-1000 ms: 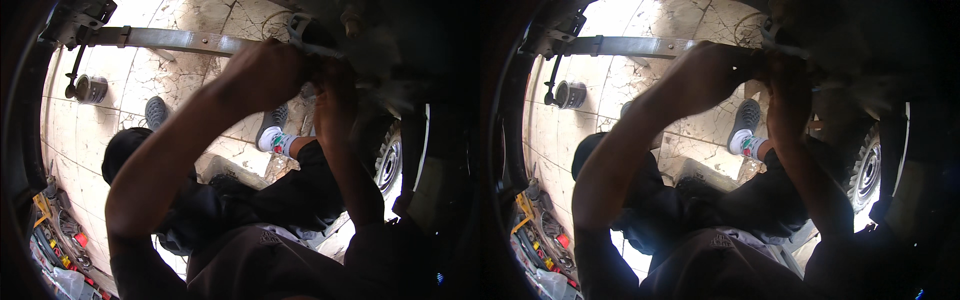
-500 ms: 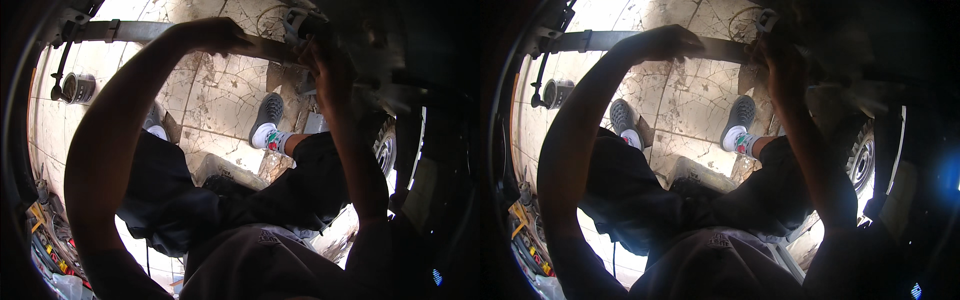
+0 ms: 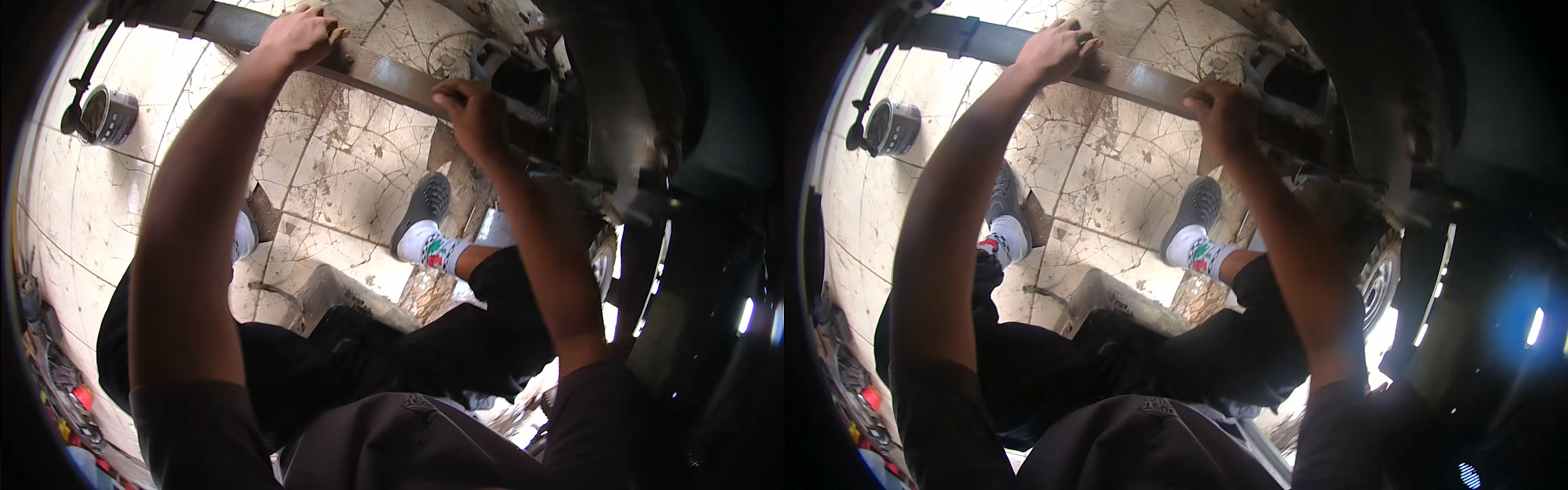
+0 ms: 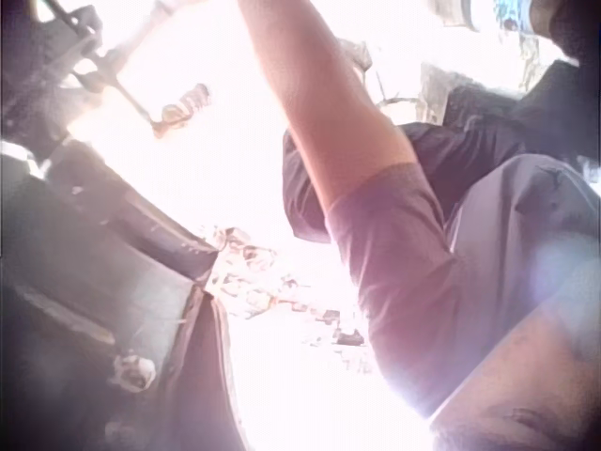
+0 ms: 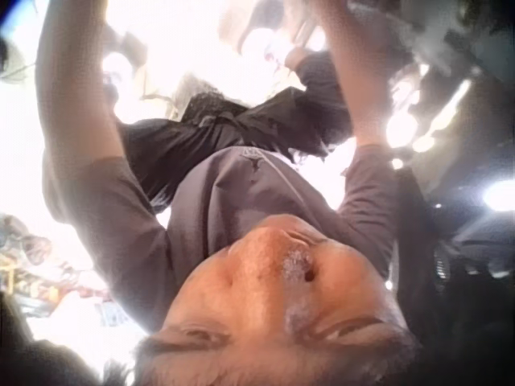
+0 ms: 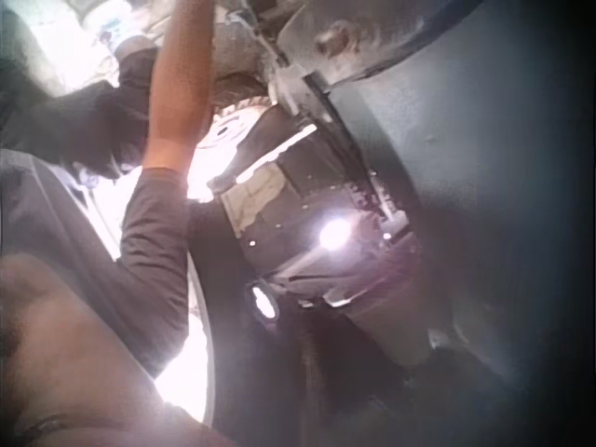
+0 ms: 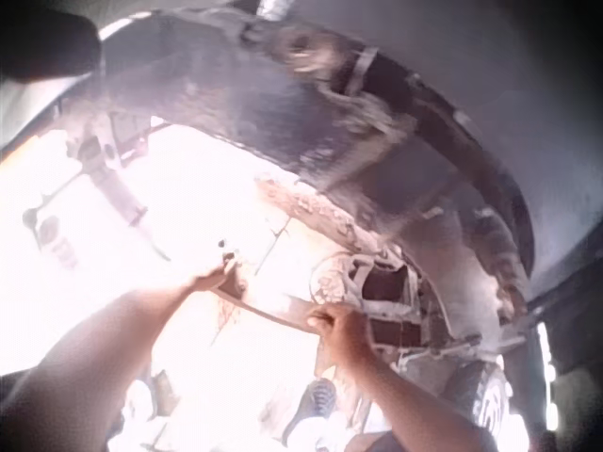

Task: The person kneels under a vehicle and uses a small metal file to smooth a section of the vehicle's undercarriage frame. They repeatedly rub the file back and forth along the metal beam, occasionally pausing to inspect the surface.

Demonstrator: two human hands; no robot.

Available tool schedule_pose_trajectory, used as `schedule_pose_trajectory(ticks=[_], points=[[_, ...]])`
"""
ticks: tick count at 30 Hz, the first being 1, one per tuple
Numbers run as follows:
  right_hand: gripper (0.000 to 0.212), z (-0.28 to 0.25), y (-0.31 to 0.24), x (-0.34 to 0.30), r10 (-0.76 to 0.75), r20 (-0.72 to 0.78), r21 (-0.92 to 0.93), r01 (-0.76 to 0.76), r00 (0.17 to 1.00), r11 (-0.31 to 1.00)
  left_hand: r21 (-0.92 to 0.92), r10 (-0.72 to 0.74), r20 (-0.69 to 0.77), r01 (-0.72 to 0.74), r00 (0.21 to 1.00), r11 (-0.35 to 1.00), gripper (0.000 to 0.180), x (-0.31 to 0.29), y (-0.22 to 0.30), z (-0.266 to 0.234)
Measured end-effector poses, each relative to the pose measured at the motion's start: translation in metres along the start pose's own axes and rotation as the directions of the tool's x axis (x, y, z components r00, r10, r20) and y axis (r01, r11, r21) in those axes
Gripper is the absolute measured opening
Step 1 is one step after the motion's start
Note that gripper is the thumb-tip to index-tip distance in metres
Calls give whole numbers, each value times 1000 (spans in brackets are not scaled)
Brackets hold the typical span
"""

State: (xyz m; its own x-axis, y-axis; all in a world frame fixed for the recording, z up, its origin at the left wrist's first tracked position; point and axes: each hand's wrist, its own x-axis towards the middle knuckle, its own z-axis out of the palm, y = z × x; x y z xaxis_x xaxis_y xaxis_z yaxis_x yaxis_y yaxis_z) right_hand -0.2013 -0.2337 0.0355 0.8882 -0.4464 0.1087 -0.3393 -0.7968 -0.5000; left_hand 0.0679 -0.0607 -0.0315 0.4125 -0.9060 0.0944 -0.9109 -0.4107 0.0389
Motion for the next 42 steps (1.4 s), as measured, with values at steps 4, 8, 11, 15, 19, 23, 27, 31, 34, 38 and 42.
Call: schedule_pose_trajectory(ticks=[4,8,11,15,19,23,27,31,34,38,42], points=[[11,45,4,4,-36,-47,-64,33,998,997,1,-141,-1,141,990,990,50,-4,7,14],[14,52,-6,7,-9,-49,-165,1,999,986,-34,-167,122,172,978,984,49,0,9,-2],[15,53,-5,24,-19,-52,-199,9,998,980,-42,-175,181,185,968,982,52,1,6,-6],[15,54,4,43,-2,-88,-215,-17,996,976,-59,-183,240,202,953,978,53,11,8,-14],[14,56,-4,14,6,-35,-160,-11,999,987,-85,-203,226,226,953,970,54,7,3,-7],[10,47,-14,31,49,-10,-249,-50,999,967,-117,-224,149,242,963,963,56,4,5,-1],[11,50,-2,46,23,-68,-218,-37,997,975,-124,-214,217,245,952,962,59,10,5,-10],[12,55,-5,19,65,-43,-192,-72,997,979,-89,-237,229,262,944,961,60,5,4,-10],[12,53,-4,37,40,-59,-233,-53,997,971,-101,-244,259,277,934,956,61,7,2,-20],[13,49,14,50,14,-129,-243,-45,992,969,-131,-205,270,247,941,960,61,13,12,-24],[14,57,-7,4,46,-94,-153,-60,995,986,-124,-249,169,271,954,955,62,3,4,-4]])
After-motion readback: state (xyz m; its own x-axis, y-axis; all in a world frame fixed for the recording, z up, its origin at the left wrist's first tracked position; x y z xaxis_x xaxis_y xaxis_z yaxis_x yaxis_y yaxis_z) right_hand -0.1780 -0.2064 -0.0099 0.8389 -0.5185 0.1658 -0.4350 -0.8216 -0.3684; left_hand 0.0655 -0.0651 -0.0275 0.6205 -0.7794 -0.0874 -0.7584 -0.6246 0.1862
